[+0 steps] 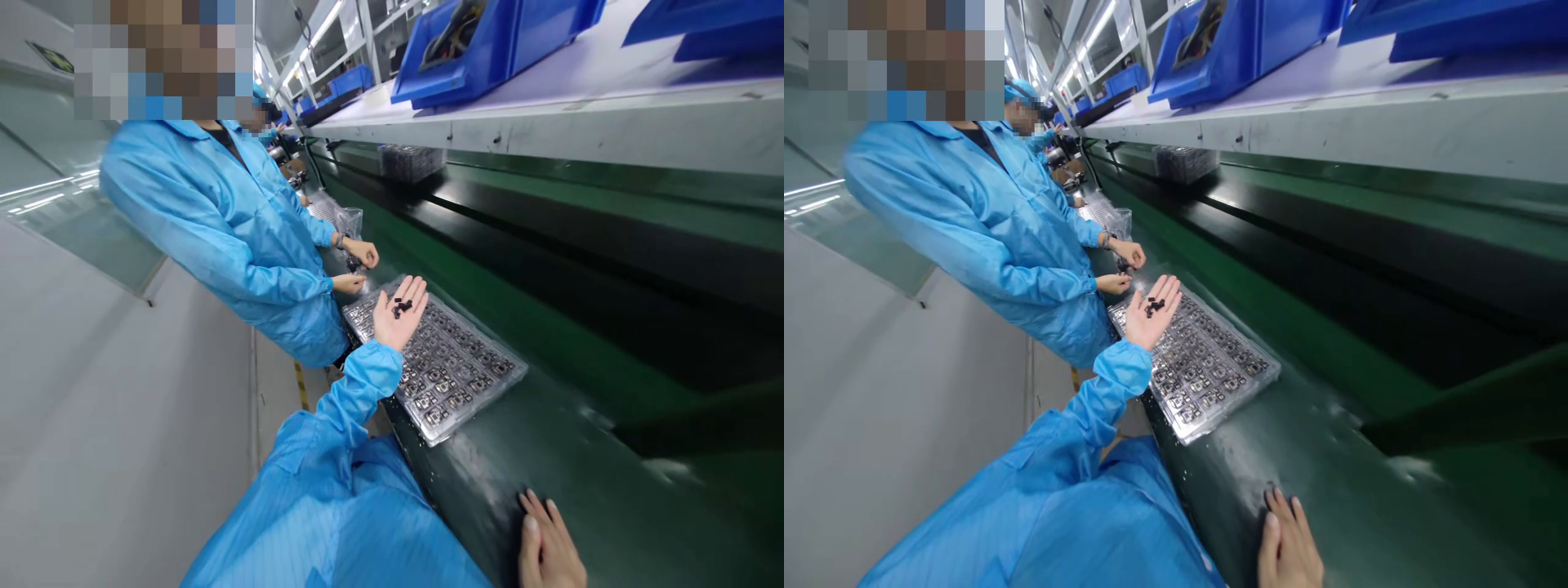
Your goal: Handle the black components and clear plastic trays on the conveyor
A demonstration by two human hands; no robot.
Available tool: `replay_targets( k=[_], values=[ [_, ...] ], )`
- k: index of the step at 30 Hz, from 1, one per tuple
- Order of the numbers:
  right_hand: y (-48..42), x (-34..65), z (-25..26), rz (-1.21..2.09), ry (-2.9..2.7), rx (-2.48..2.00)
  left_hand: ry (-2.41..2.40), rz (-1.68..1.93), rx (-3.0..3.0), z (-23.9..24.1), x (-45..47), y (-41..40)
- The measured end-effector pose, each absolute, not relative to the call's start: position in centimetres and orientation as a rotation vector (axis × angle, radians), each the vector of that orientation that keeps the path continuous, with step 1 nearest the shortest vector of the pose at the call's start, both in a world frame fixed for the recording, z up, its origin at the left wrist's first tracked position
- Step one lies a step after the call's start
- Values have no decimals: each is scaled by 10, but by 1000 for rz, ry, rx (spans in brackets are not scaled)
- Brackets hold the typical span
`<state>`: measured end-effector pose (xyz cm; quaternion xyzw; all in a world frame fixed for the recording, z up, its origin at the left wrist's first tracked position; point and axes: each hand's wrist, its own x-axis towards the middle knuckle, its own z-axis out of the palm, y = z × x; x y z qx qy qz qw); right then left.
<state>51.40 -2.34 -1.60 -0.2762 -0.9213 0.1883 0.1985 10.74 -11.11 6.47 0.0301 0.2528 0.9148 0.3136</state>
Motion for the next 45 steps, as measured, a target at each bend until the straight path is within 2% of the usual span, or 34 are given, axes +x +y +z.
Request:
replay_targets(
  k=[6,9,12,14,17,19,22,28,30,34,38,41,45],
  values=[
    [-20,517,-24,524,-2593,-766,562,2409,-20,72,111,-120],
    [-27,506,-9,579,-2563,-864,408,2404,-100,90,124,-127],
    [-46,481,44,780,-2401,-1039,283,2284,-150,114,159,-129],
    [-57,454,94,849,-2377,-895,240,2103,-178,128,194,-126],
    [-55,409,155,762,-2375,-660,182,1798,-259,139,245,-119],
    [-44,389,174,730,-2431,-591,177,1635,-359,139,272,-116],
    [-31,382,180,695,-2613,-632,197,1496,-513,134,296,-111],
    [-28,393,176,757,-2749,-676,174,1476,-567,132,305,-105],
    [-25,394,177,922,-2650,-795,201,1469,-565,133,305,-104],
    [-13,396,183,1521,-2154,-1106,177,1468,-573,131,306,-103],
    [0,401,185,1671,-1947,-1143,127,1448,-566,126,308,-102],
    [1,402,183,1562,-2057,-1108,145,1456,-597,126,309,-99],
    [-11,396,177,907,-2517,-766,154,1505,-528,131,304,-95]
  ],
)
